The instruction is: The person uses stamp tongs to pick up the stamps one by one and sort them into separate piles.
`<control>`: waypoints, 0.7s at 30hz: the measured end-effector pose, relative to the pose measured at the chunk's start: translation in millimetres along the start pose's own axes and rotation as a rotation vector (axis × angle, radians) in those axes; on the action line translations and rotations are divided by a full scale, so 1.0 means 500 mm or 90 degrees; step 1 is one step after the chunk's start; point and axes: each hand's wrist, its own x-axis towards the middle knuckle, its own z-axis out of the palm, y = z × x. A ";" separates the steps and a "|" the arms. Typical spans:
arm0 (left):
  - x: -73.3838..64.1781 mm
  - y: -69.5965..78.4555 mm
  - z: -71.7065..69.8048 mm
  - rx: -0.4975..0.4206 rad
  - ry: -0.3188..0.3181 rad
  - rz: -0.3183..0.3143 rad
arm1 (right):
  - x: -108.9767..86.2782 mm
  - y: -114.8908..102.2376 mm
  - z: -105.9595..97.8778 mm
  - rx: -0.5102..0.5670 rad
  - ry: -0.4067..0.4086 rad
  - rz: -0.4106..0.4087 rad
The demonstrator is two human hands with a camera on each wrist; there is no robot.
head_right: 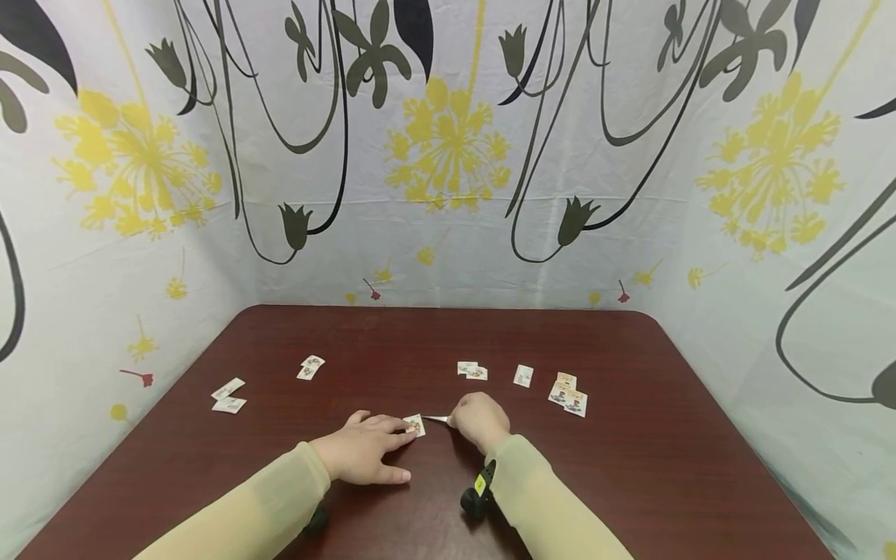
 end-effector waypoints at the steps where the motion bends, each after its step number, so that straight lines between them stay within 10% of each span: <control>1: 0.000 0.000 0.000 0.001 0.000 -0.001 | 0.001 0.000 0.001 -0.002 0.002 -0.002; 21: -0.001 -0.001 -0.004 0.034 0.002 0.002 | -0.008 0.020 -0.005 -0.002 0.006 -0.002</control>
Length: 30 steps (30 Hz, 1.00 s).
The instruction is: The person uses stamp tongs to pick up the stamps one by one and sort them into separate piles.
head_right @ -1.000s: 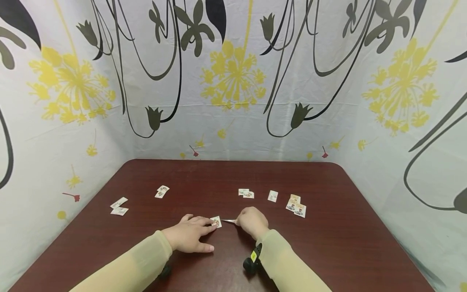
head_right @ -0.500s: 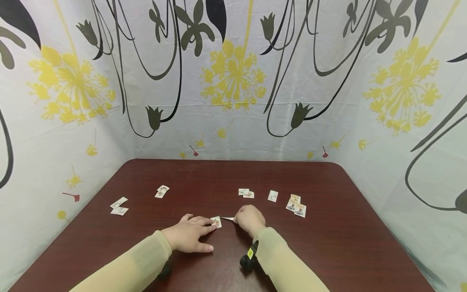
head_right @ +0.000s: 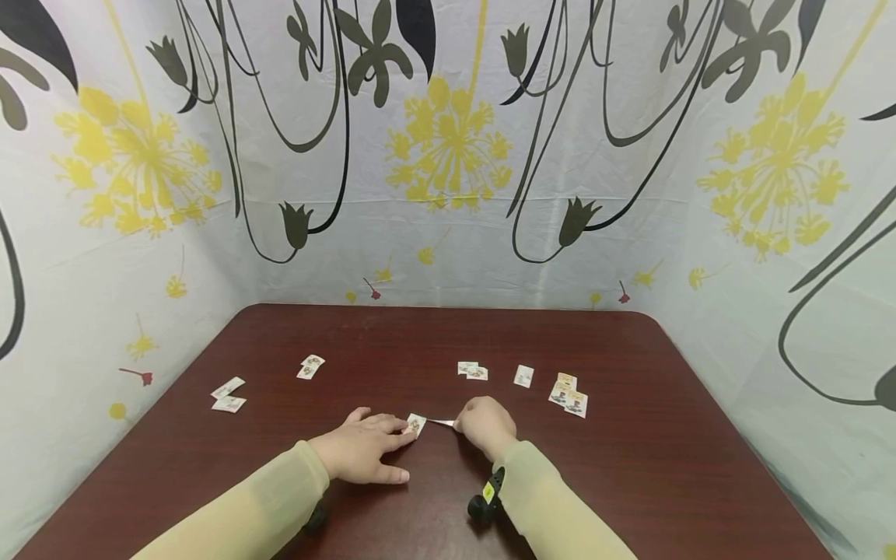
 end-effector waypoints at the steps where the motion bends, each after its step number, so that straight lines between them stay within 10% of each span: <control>1: 0.000 0.000 0.000 0.001 -0.001 0.002 | -0.001 0.000 -0.001 0.000 -0.001 0.001; 30: -0.001 -0.010 -0.010 -0.038 -0.029 -0.011 | -0.016 0.010 -0.009 0.020 -0.013 0.008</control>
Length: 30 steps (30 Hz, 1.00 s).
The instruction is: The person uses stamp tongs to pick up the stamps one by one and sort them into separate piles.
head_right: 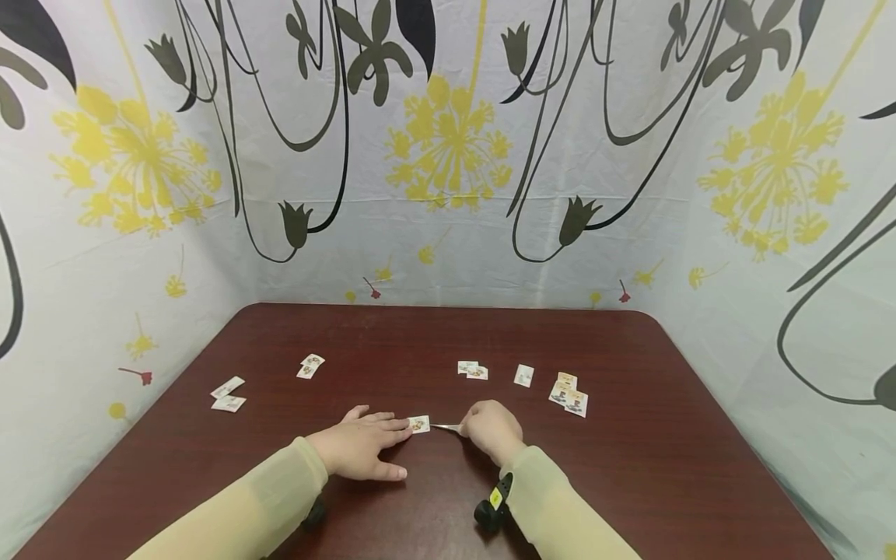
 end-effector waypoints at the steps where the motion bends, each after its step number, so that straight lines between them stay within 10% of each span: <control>1: -0.001 0.000 -0.001 -0.003 0.000 0.001 | 0.000 -0.002 0.001 -0.001 0.002 -0.003; 30: -0.028 -0.039 0.007 -0.049 -0.001 -0.011 | 0.014 0.027 -0.016 0.005 0.033 0.019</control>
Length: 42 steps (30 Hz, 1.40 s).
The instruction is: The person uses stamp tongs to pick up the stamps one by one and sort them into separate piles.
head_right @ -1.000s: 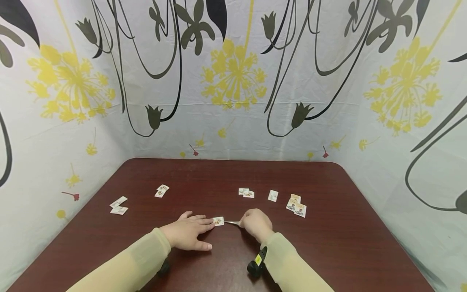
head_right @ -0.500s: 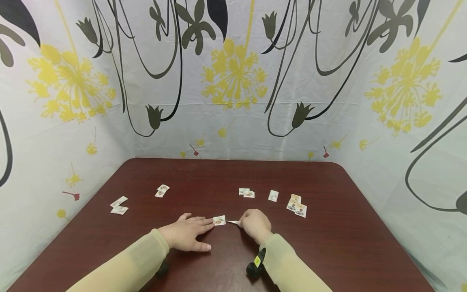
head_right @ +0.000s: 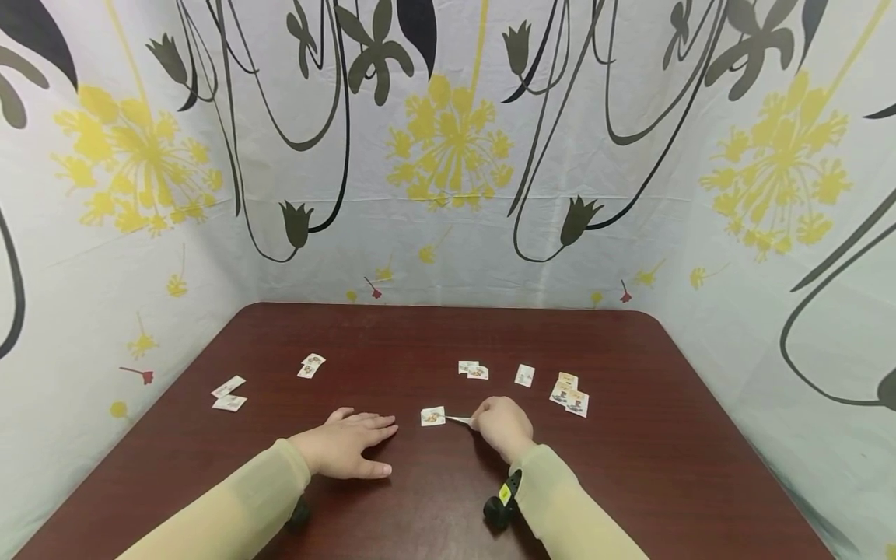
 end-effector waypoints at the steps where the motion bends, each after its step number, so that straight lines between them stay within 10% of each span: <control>1: -0.002 -0.005 0.001 -0.004 0.001 -0.004 | 0.002 0.000 -0.001 0.000 0.002 0.001; 42: -0.011 -0.261 -0.023 -0.109 0.037 -0.268 | 0.072 0.013 -0.060 0.023 0.008 0.033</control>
